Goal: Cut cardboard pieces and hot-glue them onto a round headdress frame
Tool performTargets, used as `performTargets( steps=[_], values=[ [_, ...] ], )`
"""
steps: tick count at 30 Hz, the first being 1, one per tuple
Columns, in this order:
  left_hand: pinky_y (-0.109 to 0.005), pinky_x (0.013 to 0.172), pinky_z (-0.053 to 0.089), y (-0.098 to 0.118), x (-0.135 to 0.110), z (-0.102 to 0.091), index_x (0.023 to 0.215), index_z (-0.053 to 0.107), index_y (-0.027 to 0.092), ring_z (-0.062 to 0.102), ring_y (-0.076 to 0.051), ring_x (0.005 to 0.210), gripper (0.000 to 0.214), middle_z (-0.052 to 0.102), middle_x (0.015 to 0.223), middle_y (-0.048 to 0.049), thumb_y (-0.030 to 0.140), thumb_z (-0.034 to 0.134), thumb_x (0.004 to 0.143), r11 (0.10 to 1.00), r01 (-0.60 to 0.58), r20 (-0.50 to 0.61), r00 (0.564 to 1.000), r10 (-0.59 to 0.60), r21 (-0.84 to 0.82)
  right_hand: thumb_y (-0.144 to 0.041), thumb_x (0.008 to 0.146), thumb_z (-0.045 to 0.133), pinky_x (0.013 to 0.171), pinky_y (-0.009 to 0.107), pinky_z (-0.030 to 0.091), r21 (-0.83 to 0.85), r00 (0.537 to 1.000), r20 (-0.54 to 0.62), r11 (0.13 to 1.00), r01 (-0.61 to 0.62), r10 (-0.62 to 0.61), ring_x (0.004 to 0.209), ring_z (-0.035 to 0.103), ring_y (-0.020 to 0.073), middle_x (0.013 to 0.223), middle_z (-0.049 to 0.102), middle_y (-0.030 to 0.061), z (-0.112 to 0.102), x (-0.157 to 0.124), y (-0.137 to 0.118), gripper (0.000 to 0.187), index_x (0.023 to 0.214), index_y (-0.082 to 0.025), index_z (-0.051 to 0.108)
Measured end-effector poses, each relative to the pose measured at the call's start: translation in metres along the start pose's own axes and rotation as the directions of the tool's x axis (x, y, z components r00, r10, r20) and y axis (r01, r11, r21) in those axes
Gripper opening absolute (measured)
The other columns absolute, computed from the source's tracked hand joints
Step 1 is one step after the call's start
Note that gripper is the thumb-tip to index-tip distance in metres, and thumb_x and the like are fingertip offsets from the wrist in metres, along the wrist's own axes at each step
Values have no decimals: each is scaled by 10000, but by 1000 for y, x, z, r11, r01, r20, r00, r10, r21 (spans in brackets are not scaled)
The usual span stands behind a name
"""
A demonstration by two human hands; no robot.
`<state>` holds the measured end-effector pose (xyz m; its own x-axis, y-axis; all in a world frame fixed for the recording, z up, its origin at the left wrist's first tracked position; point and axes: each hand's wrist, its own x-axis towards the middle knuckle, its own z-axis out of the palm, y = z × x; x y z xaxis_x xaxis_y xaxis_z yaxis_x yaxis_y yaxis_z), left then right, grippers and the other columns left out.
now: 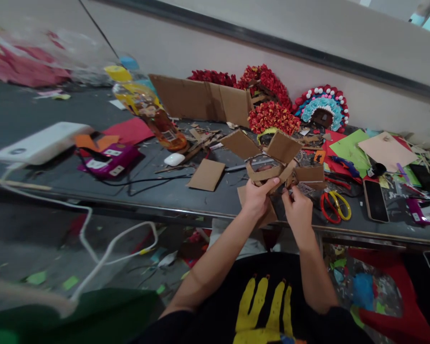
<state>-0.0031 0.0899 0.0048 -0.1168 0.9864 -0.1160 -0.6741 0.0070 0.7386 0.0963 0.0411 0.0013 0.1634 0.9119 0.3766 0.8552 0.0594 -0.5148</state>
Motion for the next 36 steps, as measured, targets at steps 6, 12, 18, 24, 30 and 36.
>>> performTargets(
  steps=[6,12,18,24,30,36],
  values=[
    [-236,636,512,-1,-1,4,780,601,153,624,-109,609,484,672,686,24,168,821,349,1000,3,-113,994,-6,-30,-358,903,374,525,235,314,-52,1000,23,999,2,-1,532,588,156,626,665,56,3,-2,0,373,1001,-128,651],
    [-224,621,497,-2,0,2,772,562,170,611,-96,584,467,650,658,50,155,796,368,1000,-9,-122,993,6,-23,-358,904,380,513,233,314,-49,998,60,999,-2,4,520,580,152,611,651,45,3,-2,-1,360,1029,-136,634],
    [-246,646,503,-6,3,-4,787,565,171,619,-108,587,486,662,664,43,180,815,369,1000,-18,-138,990,14,-24,-370,904,371,518,236,341,3,998,65,1000,-27,27,533,590,162,627,652,48,8,-2,0,367,1023,-133,626],
    [-232,712,514,-1,1,-8,825,615,143,643,-109,687,512,691,787,-4,231,864,386,999,36,-30,999,-36,3,-376,915,335,554,240,403,132,1000,-5,991,-26,26,627,643,178,755,690,74,11,-1,0,357,1041,-143,575],
    [-215,755,502,7,-4,-23,945,576,206,635,-93,774,533,647,943,-5,276,846,491,998,-56,-47,997,58,31,-400,906,355,580,251,430,186,999,-44,982,-19,28,660,657,194,740,686,76,-3,8,6,357,1033,-137,561],
    [-193,592,459,29,-5,-36,841,630,175,565,-92,609,285,616,704,8,402,710,689,777,-382,59,911,409,501,-398,900,364,595,256,445,180,998,-45,983,-37,46,663,653,186,743,684,67,-17,5,20,329,1019,-159,556]
  ],
)
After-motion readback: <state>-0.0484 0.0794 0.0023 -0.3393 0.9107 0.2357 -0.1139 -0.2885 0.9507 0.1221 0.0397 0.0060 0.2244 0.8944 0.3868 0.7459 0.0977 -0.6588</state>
